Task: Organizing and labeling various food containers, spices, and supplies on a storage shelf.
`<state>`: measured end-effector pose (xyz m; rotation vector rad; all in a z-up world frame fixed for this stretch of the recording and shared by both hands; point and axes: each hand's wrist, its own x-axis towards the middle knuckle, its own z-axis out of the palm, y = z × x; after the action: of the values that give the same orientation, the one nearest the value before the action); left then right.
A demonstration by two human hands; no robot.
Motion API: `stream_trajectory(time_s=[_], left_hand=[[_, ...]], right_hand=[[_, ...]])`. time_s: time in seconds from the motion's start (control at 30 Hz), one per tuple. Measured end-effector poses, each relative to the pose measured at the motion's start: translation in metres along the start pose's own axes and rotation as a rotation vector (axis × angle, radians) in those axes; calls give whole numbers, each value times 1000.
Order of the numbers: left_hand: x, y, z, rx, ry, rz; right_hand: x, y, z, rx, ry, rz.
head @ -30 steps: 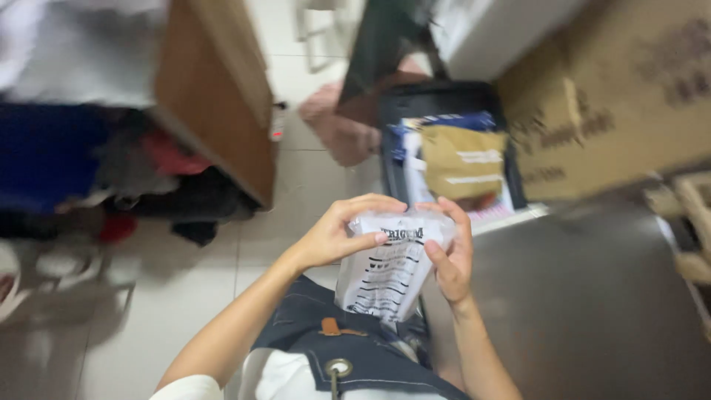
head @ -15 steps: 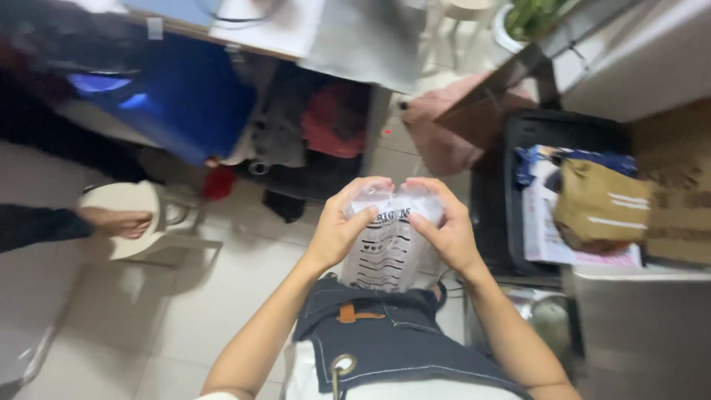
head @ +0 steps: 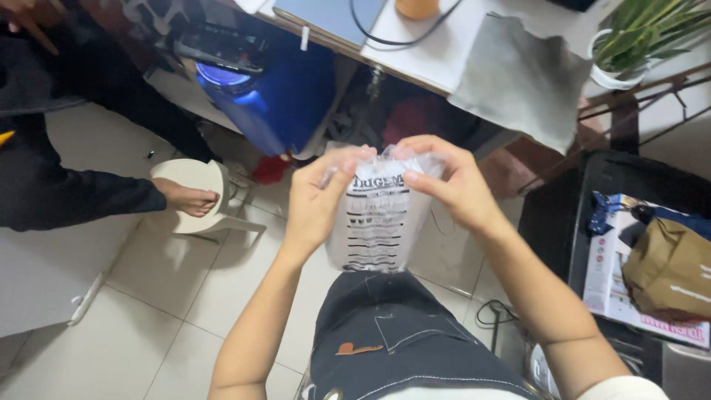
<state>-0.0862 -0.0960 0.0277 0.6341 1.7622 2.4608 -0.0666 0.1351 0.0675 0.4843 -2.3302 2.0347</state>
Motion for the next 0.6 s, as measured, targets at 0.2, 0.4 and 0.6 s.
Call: stream_trajectory(time_s=[0.2, 0.4, 0.6], left_hand=[[59, 7, -44, 74, 42, 7], [149, -9, -90, 30, 16, 39], [218, -23, -128, -126, 48, -68]], right_hand=[[78, 1, -5, 66, -142, 100], [162, 13, -8, -110, -35, 354], [235, 33, 16, -163, 53, -137]])
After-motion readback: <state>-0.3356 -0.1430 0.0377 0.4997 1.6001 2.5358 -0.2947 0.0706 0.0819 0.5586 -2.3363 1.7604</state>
